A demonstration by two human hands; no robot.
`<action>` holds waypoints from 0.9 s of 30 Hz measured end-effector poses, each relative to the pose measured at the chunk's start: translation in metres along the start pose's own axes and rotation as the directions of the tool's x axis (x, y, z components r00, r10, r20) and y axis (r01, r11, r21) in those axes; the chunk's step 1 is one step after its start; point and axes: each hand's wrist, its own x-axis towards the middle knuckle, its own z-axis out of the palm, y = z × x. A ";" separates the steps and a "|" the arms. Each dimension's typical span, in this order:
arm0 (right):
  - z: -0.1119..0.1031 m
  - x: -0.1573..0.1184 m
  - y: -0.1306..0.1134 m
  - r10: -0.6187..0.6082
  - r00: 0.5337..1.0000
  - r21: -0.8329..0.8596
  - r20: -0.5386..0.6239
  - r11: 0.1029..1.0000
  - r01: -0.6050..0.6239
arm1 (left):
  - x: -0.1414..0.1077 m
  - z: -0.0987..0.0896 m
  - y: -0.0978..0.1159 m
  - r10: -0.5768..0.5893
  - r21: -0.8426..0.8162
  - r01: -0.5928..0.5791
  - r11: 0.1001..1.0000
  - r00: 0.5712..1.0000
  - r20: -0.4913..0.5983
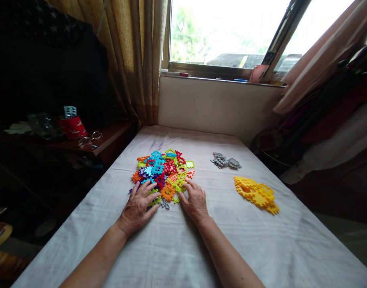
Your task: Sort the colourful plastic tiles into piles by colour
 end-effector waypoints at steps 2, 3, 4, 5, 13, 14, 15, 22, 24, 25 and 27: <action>-0.001 0.001 -0.001 0.046 0.996 -0.018 -0.072 0.999 -0.047 | -0.001 0.002 -0.002 -0.043 0.009 0.044 0.999 0.998 -0.048; -0.002 0.001 -0.003 0.045 0.993 -0.017 -0.109 0.999 -0.048 | -0.001 0.003 -0.004 -0.066 0.011 0.067 0.998 0.995 -0.072; -0.002 0.001 -0.005 0.021 0.991 -0.009 -0.134 1.000 -0.022 | -0.001 0.005 -0.005 -0.086 0.014 0.088 0.996 0.992 -0.092; -0.003 0.000 -0.009 -0.028 0.990 0.006 -0.135 1.000 0.029 | -0.001 0.006 -0.007 -0.101 0.019 0.104 0.994 0.989 -0.108; 0.000 -0.007 -0.044 -0.189 0.979 0.060 0.073 0.981 0.185 | -0.001 0.013 -0.007 -0.099 0.035 0.105 0.994 0.985 -0.142; 0.001 -0.008 -0.045 -0.182 0.981 0.056 0.064 0.982 0.179 | -0.001 0.013 -0.007 -0.101 0.036 0.107 0.994 0.985 -0.139; 0.001 -0.008 -0.045 -0.182 0.982 0.054 0.052 0.982 0.179 | -0.001 0.013 -0.007 -0.103 0.037 0.109 0.993 0.985 -0.135; 0.004 -0.010 -0.037 -0.197 0.980 0.056 -0.020 0.979 0.198 | -0.001 0.013 -0.009 -0.067 -0.016 0.065 0.998 0.989 -0.133; 0.005 -0.011 -0.035 -0.167 0.986 0.114 -0.021 0.979 0.169 | 0.000 0.012 -0.009 -0.063 -0.039 0.058 0.998 0.988 -0.140; 0.006 -0.011 -0.035 -0.141 0.990 0.152 -0.025 0.978 0.143 | 0.000 0.011 -0.008 -0.063 -0.049 0.057 0.997 0.987 -0.148; 0.008 -0.014 -0.033 -0.076 0.996 0.236 -0.053 0.968 0.087 | 0.000 0.010 -0.007 -0.057 -0.062 0.047 0.997 0.983 -0.173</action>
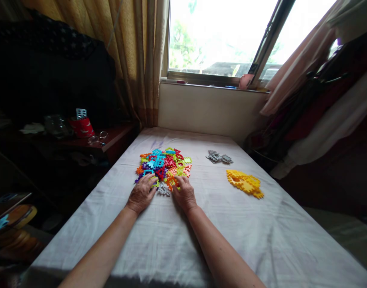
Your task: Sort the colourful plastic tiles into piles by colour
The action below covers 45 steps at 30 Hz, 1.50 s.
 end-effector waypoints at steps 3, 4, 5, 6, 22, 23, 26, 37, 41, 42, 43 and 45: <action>-0.003 -0.007 0.006 0.063 0.993 0.127 -0.099 0.991 -0.050 | -0.001 0.001 0.000 0.032 -0.001 -0.032 0.999 0.999 -0.036; -0.005 -0.009 0.009 0.089 0.987 0.161 -0.136 0.985 -0.067 | -0.001 0.001 0.000 0.042 0.006 -0.042 0.999 0.998 -0.039; -0.008 -0.011 0.014 0.124 0.977 0.186 -0.172 0.978 -0.092 | -0.001 0.002 -0.001 0.053 0.015 -0.053 0.999 0.998 -0.038; -0.013 -0.013 0.020 0.167 0.964 0.199 -0.208 0.972 -0.126 | -0.002 0.003 -0.002 0.063 0.024 -0.062 0.998 0.998 -0.031; -0.056 0.009 0.049 0.332 0.934 -0.265 -0.130 0.897 -0.355 | -0.003 0.003 0.003 0.187 0.010 -0.190 0.982 0.975 0.116; -0.050 0.011 0.043 0.292 0.953 -0.285 -0.084 0.909 -0.304 | -0.002 0.002 0.003 0.173 0.011 -0.175 0.984 0.979 0.107; -0.034 0.015 0.024 0.203 0.979 -0.333 0.034 0.926 -0.180 | 0.002 -0.001 -0.003 0.082 0.012 -0.082 0.997 0.997 0.004; -0.018 0.019 0.002 -0.090 0.980 -0.154 0.176 0.981 0.118 | 0.034 -0.007 -0.078 -0.207 0.016 0.228 0.974 0.910 -0.359; -0.018 0.033 0.019 0.012 0.988 -0.273 0.155 0.962 0.031 | 0.031 -0.003 -0.082 -0.240 0.012 0.264 0.965 0.894 -0.378; -0.018 0.035 0.023 0.029 0.989 -0.297 0.148 0.955 0.016 | 0.030 -0.002 -0.081 -0.248 0.002 0.269 0.963 0.894 -0.373; -0.019 0.038 0.027 0.047 0.989 -0.317 0.138 0.949 -0.001 | 0.030 -0.002 -0.081 -0.259 -0.008 0.275 0.961 0.894 -0.366; -0.020 0.043 0.033 0.086 0.990 -0.350 0.109 0.936 -0.043 | 0.029 -0.003 -0.080 -0.279 -0.027 0.288 0.957 0.894 -0.351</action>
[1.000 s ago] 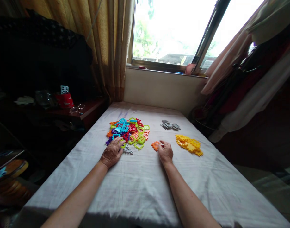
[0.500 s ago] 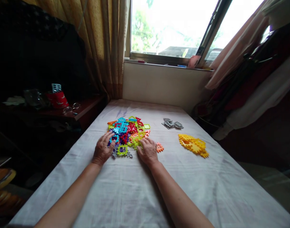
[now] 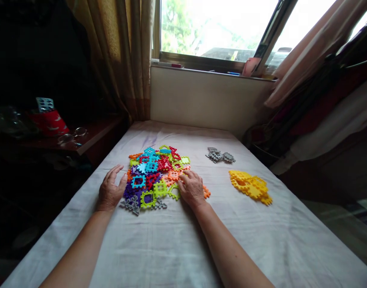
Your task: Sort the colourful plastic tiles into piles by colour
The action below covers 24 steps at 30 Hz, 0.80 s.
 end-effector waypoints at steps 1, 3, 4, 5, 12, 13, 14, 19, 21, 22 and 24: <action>0.000 0.003 0.001 0.020 1.000 -0.011 -0.007 1.000 -0.020 | 0.000 0.000 0.000 -0.007 -0.004 0.007 1.000 1.000 0.010; 0.000 0.008 0.001 0.032 0.999 -0.028 -0.011 0.999 -0.032 | 0.000 -0.001 0.000 -0.016 -0.009 0.017 1.000 0.999 0.035; 0.001 0.011 0.000 0.024 1.000 -0.034 -0.003 0.999 -0.024 | 0.000 -0.001 0.000 -0.020 -0.011 0.020 1.000 0.999 0.049; 0.001 0.012 -0.002 0.009 1.000 -0.039 0.012 0.999 -0.009 | 0.000 -0.002 0.000 -0.025 -0.012 0.026 1.000 0.998 0.060; 0.004 0.010 -0.015 -0.093 0.991 0.048 0.097 0.995 0.089 | 0.001 -0.003 0.002 -0.066 -0.010 0.068 0.998 0.993 0.101; 0.003 0.011 -0.014 -0.115 0.990 0.074 0.087 0.991 0.108 | 0.001 -0.004 0.002 -0.072 -0.009 0.073 0.997 0.992 0.108; 0.002 0.012 -0.013 -0.122 0.990 0.100 0.068 0.988 0.115 | 0.001 -0.004 0.002 -0.077 -0.007 0.078 0.997 0.991 0.113; -0.027 0.027 0.020 0.161 0.986 0.311 0.031 0.937 -0.163 | 0.002 -0.004 0.002 -0.113 -0.002 0.114 0.993 0.988 0.109; -0.048 0.031 0.045 0.313 0.941 0.411 0.127 0.847 -0.337 | 0.002 -0.004 0.002 -0.117 -0.004 0.119 0.993 0.986 0.115; -0.058 0.030 0.057 0.350 0.915 0.454 0.200 0.794 -0.403 | 0.002 -0.004 0.002 -0.117 -0.006 0.118 0.993 0.986 0.121; -0.074 0.026 0.077 0.376 0.849 0.513 0.371 0.680 -0.525 | 0.002 -0.005 0.002 -0.115 -0.007 0.117 0.993 0.985 0.129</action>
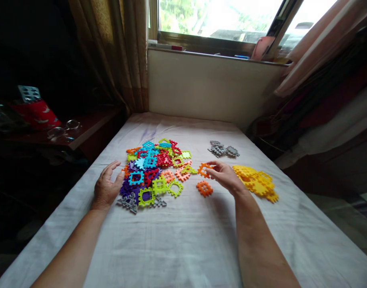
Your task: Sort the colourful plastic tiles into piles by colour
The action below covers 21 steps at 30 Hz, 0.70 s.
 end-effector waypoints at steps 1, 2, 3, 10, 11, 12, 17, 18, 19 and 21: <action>-0.008 -0.002 0.004 0.054 0.997 0.038 0.063 0.998 -0.057 | 0.000 0.000 0.000 -0.001 0.001 0.001 1.000 1.000 0.002; -0.014 -0.004 0.007 0.098 0.988 0.054 0.124 0.993 -0.105 | 0.000 0.000 0.000 -0.004 0.002 0.004 1.000 1.000 0.002; -0.017 -0.005 0.010 0.131 0.975 0.046 0.179 0.989 -0.141 | 0.000 -0.001 0.000 -0.010 0.002 0.010 1.000 1.000 0.000; -0.006 -0.006 0.009 0.054 0.980 -0.414 0.190 0.910 0.030 | 0.001 -0.004 0.003 -0.057 -0.017 0.057 0.998 0.998 0.019; -0.002 -0.009 0.006 0.030 0.979 -0.484 0.201 0.872 0.073 | 0.001 -0.004 0.004 -0.059 -0.021 0.059 0.998 0.998 0.024; 0.002 -0.012 0.002 0.016 0.976 -0.550 0.218 0.828 0.109 | 0.001 -0.004 0.004 -0.061 -0.023 0.061 0.998 0.998 0.028; 0.026 -0.025 -0.011 -0.004 0.971 -0.735 0.240 0.653 0.184 | 0.001 -0.004 0.004 -0.061 -0.024 0.062 0.998 0.998 0.021; 0.029 -0.025 -0.010 -0.019 0.974 -0.738 0.226 0.650 0.184 | 0.001 -0.004 0.003 -0.058 -0.026 0.059 0.998 0.998 0.019; 0.029 -0.024 -0.008 -0.033 0.979 -0.737 0.200 0.654 0.173 | 0.001 -0.004 0.003 -0.053 -0.028 0.054 0.998 0.998 0.017; 0.026 -0.020 -0.003 -0.045 0.991 -0.737 0.127 0.665 0.125 | 0.001 -0.004 0.002 -0.040 -0.024 0.040 0.999 0.999 0.013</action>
